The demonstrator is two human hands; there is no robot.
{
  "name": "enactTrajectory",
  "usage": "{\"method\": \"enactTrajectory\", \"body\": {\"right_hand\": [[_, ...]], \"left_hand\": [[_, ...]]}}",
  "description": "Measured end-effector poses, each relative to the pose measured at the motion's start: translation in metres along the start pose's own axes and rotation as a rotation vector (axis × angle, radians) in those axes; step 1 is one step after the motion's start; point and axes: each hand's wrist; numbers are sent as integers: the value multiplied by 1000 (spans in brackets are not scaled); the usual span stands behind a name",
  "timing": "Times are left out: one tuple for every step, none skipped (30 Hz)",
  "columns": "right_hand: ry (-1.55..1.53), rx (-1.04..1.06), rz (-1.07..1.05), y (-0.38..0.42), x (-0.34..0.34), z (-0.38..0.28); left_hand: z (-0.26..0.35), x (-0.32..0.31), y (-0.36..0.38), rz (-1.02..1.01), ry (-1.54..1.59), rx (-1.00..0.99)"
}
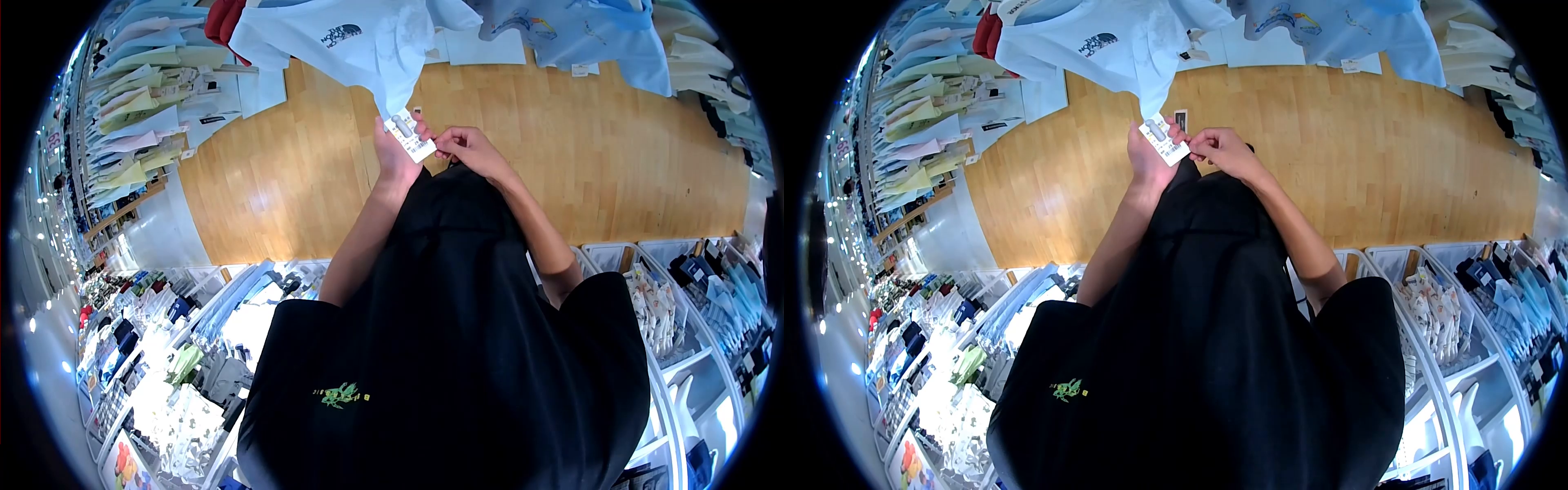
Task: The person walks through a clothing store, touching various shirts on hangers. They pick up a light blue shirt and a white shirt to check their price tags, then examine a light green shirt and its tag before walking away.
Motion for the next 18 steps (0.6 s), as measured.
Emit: {"method": "enactTrajectory", "body": {"right_hand": [[1, -2, 0, 0, 0, 0], [1, -5, 0, 0, -1, 0], [2, -5, 0, 0, -1, 0], [1, 0, 0, 0, -1, 0], [0, 5, 0, 0, -2, -1], [0, 4, 0, 0, -2, -2], [7, 8, 14, 0, -3, -3], [13, 12, 29, 0, -4, -3], [13, 12, 28, 0, -4, -3], [13, 20, 24, -1, -4, -3], [13, 29, 21, -1, -3, -3], [13, 28, 20, -1, -3, -3], [8, 27, 22, -1, -3, -3], [3, 25, 24, -1, -4, -3], [2, 25, 23, 0, -3, -2], [8, 18, 25, 0, -3, -2], [15, 12, 27, 0, -2, -2], [15, 12, 27, 0, -2, -2]], "left_hand": [[0, 0, 0, 1, 1, 0], [0, 1, 1, -10, 6, 6], [0, 1, 1, -21, 10, 11], [1, 1, 1, -21, 11, 11], [1, 1, 0, -28, 12, 14], [1, 2, 0, -34, 12, 17], [1, 2, 0, -34, 13, 17], [1, 2, 0, -31, 11, 19], [1, 2, 0, -29, 10, 19], [1, 2, 1, -28, 10, 18], [1, 2, 1, -31, 9, 15], [0, 1, 1, -34, 9, 12], [0, 1, 1, -33, 9, 12], [0, 1, 1, -30, 11, 9], [0, 1, 1, -27, 12, 7], [0, 1, 1, -26, 12, 8], [0, 2, 1, -28, 11, 5], [0, 3, 1, -31, 11, 2]]}}
Point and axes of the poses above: each hand's wrist, its own y-axis away from the middle knuckle, its own x-axis out of the back of the hand, z = x × y
